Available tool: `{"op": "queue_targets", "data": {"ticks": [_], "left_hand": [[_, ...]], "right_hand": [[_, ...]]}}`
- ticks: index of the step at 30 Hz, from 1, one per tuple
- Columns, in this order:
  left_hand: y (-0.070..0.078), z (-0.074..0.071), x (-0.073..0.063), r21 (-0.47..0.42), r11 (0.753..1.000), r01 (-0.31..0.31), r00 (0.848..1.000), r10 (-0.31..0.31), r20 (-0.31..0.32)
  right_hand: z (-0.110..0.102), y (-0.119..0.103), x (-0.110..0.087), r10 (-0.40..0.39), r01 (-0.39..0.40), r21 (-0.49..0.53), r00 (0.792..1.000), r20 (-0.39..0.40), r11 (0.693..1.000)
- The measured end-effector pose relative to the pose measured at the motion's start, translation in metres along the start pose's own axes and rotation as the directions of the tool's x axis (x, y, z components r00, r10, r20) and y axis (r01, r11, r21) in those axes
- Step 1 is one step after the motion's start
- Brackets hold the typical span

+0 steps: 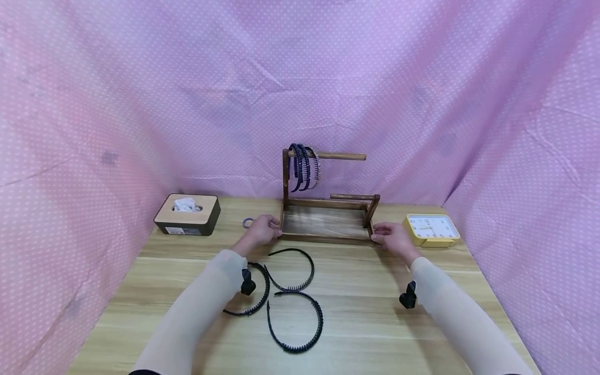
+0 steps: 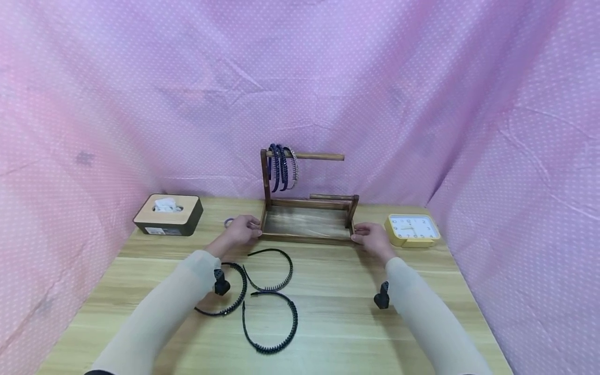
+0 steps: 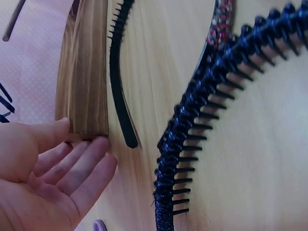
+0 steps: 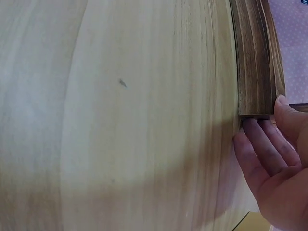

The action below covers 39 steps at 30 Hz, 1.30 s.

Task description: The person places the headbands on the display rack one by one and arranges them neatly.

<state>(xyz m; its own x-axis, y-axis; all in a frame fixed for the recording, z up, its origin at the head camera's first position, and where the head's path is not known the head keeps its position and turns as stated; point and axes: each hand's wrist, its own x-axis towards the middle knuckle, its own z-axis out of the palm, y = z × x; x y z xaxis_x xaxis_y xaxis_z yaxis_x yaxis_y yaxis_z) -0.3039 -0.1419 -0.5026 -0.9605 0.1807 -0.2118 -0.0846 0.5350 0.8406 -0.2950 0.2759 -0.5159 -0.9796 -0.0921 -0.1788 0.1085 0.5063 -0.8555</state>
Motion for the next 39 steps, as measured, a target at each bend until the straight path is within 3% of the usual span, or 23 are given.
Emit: {"op": "queue_targets", "data": {"ticks": [6, 11, 16, 23, 29, 39], "left_hand": [[0.003, -0.008, -0.013, 0.009, 0.997, -0.074, 0.996, 0.074, -0.042], [0.014, -0.018, -0.033, -0.014, 0.993, -0.118, 0.992, 0.117, -0.048], [0.014, -0.028, -0.06, -0.051, 0.988, -0.148, 0.989, 0.148, 0.001], [-0.006, -0.037, -0.108, -0.006, 0.989, -0.149, 0.988, 0.15, 0.036], [-0.025, -0.032, -0.139, 0.045, 0.989, -0.14, 0.986, 0.136, 0.094], [-0.046, -0.007, -0.164, 0.093, 0.977, -0.192, 0.976, 0.18, 0.12]], "right_hand": [[0.0, -0.004, 0.0, 0.011, -0.01, -0.026, 1.0, 0.014, 1.0], [-0.002, -0.004, -0.002, 0.024, -0.024, -0.046, 1.0, 0.015, 0.999], [-0.004, -0.005, -0.003, 0.039, -0.038, -0.044, 0.999, 0.017, 0.998], [-0.003, -0.007, -0.001, 0.038, -0.037, -0.056, 0.999, 0.027, 0.998], [-0.002, -0.008, 0.0, 0.025, -0.024, -0.049, 0.999, 0.021, 0.999], [-0.002, -0.004, 0.002, 0.019, -0.019, -0.031, 1.0, 0.016, 0.999]]}}
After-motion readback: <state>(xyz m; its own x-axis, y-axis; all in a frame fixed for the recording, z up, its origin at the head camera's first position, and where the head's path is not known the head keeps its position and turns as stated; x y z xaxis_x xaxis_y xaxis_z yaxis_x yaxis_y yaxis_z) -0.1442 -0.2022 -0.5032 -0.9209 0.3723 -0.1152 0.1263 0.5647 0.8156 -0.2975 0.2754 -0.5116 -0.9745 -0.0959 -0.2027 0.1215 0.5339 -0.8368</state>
